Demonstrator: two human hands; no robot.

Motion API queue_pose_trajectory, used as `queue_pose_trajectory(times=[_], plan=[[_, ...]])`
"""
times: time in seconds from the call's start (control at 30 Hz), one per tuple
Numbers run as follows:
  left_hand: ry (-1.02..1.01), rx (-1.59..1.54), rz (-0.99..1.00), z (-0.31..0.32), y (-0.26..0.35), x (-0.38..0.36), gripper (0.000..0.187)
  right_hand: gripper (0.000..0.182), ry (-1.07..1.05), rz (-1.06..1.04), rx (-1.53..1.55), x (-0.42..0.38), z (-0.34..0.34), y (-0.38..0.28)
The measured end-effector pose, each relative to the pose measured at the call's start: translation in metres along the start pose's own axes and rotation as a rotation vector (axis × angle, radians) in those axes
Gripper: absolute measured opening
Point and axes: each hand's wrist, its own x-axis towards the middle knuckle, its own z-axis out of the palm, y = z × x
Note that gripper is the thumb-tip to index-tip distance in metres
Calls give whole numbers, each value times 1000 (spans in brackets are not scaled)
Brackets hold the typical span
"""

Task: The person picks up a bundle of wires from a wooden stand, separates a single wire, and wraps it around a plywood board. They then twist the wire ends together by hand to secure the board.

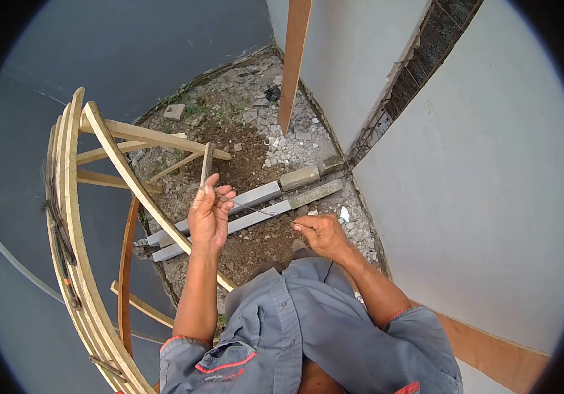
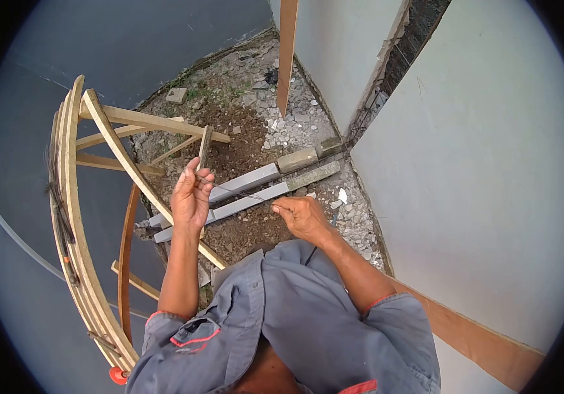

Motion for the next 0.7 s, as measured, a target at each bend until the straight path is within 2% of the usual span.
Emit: queue_pose_trajectory(times=[0.03, 0.07, 0.1, 0.17, 0.3, 0.4, 0.53, 0.63, 0.67, 0.7], plan=[[22, 112, 0, 11, -7, -2, 38, 15, 8, 2, -49, 6, 2, -9], [-62, 200, -58, 16, -18, -7, 38, 15, 13, 5, -96, 9, 5, -15], [-61, 333, -109, 28, -28, -16, 37, 15, 21, 4, -98, 13, 9, -18], [-111, 377, -147, 25, -47, -16, 33, 15, 44, -93, -175, 19, 13, -20], [-48, 396, -102, 22, -43, -4, 30, 12, 83, -160, -169, 10, -4, -8], [-1, 276, -12, 27, -33, 5, 28, 12, 145, -152, -149, 4, -15, 4], [-23, 143, -66, 24, -30, 12, 30, 11, 184, -203, -174, 1, -17, 1], [-49, 62, -59, 24, -28, 11, 31, 10, 130, -130, -206, -1, -11, -9], [-48, 66, -70, 25, -30, 7, 31, 10, 161, -139, -191, 1, -7, -9], [-68, 196, -71, 33, -33, 1, 31, 10, 195, -147, -177, 3, -3, -9]])
